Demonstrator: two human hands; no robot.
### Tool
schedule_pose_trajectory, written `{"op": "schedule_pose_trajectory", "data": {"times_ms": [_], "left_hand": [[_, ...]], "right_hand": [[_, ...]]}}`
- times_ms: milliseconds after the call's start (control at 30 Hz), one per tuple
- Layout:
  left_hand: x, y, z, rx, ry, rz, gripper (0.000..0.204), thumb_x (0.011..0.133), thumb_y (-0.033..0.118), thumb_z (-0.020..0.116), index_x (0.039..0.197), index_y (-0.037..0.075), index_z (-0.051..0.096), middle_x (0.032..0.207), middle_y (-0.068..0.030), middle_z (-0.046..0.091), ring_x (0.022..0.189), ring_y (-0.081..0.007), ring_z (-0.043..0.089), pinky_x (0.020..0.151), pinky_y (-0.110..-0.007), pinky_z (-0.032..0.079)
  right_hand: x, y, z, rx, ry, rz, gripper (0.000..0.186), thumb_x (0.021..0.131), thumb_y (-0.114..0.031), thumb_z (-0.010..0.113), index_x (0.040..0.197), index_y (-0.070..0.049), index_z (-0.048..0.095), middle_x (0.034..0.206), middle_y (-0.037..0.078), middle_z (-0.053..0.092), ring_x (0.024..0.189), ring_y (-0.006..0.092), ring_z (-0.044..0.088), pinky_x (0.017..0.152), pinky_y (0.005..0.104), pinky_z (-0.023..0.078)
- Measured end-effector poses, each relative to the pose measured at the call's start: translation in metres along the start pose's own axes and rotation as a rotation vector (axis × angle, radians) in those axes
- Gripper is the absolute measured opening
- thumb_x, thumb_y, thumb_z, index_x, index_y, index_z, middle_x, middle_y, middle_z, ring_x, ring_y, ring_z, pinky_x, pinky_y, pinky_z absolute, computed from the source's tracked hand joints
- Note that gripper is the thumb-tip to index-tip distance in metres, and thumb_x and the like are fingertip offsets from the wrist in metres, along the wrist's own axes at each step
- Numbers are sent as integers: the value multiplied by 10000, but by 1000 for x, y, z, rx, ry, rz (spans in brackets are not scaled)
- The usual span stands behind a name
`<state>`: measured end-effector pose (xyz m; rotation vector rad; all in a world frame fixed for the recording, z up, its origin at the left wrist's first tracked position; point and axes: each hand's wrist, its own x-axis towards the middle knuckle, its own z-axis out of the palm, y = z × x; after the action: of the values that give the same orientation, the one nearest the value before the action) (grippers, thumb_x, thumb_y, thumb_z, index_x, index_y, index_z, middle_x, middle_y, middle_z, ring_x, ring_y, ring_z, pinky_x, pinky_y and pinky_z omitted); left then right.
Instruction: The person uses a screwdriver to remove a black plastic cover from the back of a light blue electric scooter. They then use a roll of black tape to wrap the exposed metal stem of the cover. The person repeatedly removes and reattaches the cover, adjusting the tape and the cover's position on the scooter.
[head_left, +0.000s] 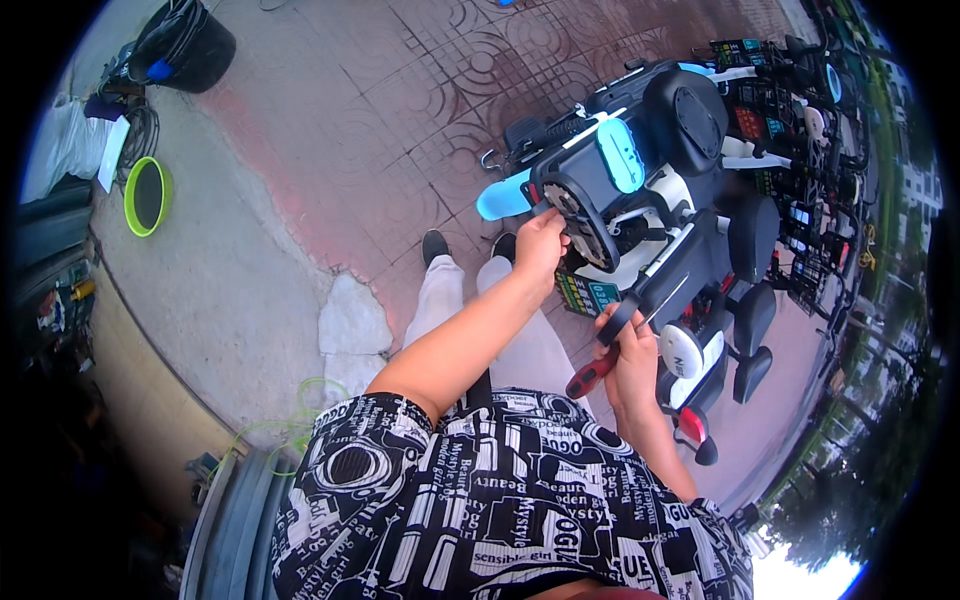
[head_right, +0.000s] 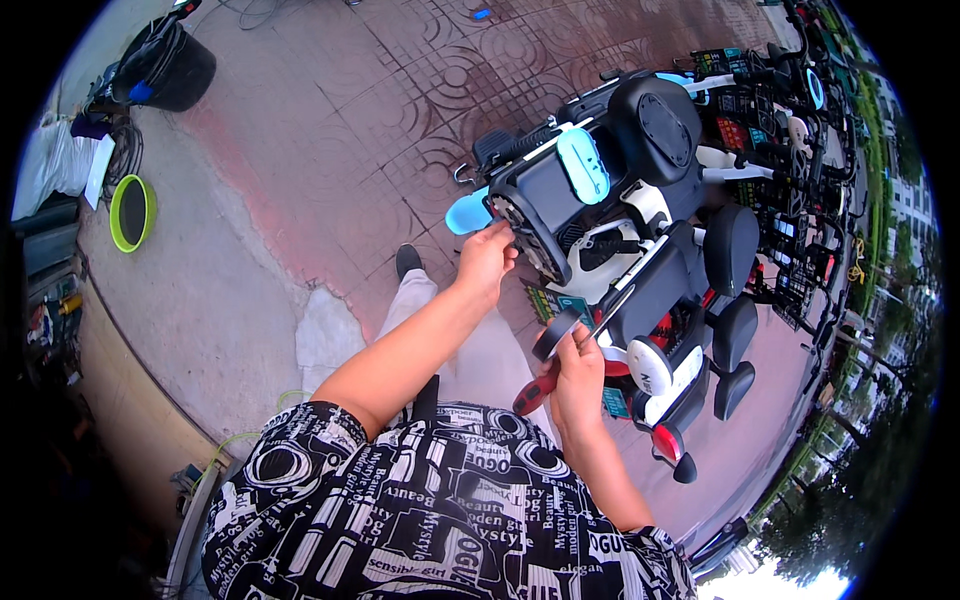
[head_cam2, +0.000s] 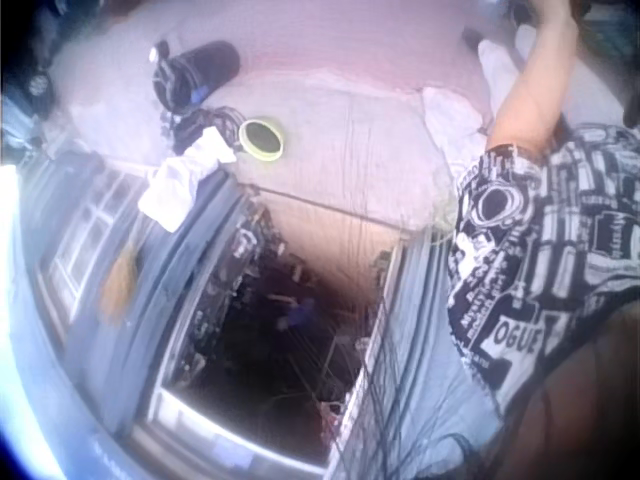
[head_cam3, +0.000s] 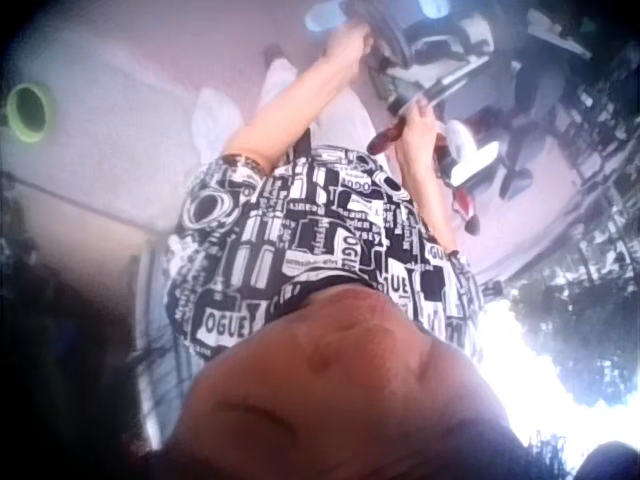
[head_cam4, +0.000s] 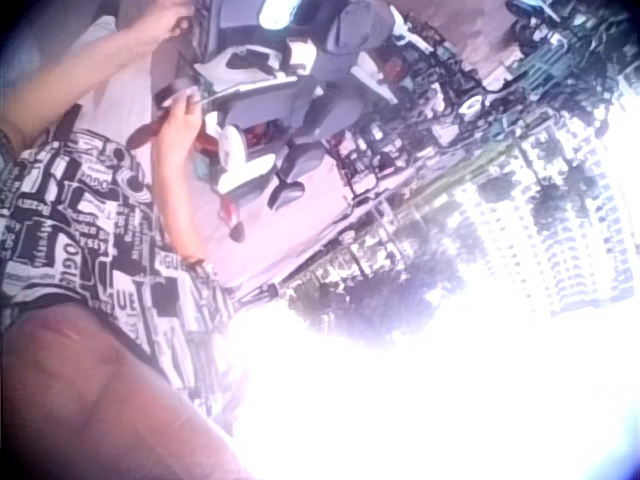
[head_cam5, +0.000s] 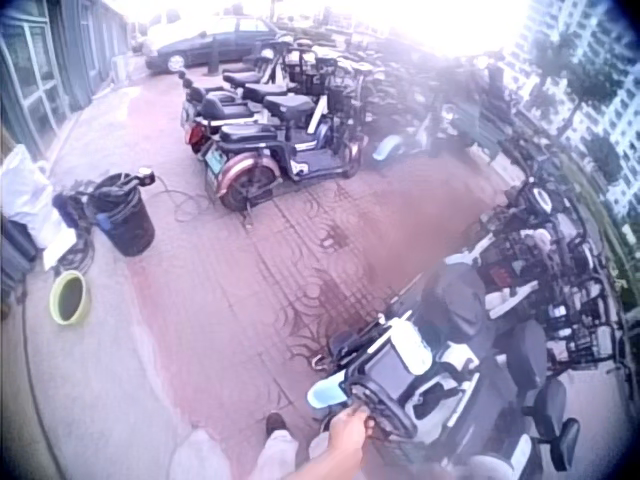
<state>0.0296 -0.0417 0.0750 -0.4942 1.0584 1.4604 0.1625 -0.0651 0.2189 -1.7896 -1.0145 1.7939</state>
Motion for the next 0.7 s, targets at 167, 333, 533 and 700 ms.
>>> {"op": "schedule_pose_trajectory", "data": {"times_ms": [167,333,533,700], "left_hand": [[23,33,5,-342,18,-350,32,840,70,557,812,86,559,755,-21,547,636,-133,530,534,-253,410],[14,45,3,-247,-69,-404,53,806,133,581,830,86,589,747,-18,539,624,-142,513,540,-254,409],[5,11,-47,-49,-40,-167,183,873,150,552,1012,55,623,862,-23,579,670,-144,534,565,-265,438],[38,-59,-57,-168,19,-274,205,912,133,523,1098,52,553,999,-58,583,843,-190,582,712,-294,486]], "right_hand": [[-3,-4,3,70,-4,18,141,951,-152,517,1025,-44,569,844,43,610,567,104,482,529,239,397],[-7,-12,3,109,-40,20,148,962,-159,503,1038,-43,556,851,41,606,587,107,480,544,250,400],[2,-20,-7,106,-78,18,158,971,-177,500,1038,-43,551,856,39,604,587,96,467,542,245,380],[13,-31,-16,30,-104,28,148,962,-172,509,1023,-45,557,845,39,599,571,91,451,528,234,362]]}}
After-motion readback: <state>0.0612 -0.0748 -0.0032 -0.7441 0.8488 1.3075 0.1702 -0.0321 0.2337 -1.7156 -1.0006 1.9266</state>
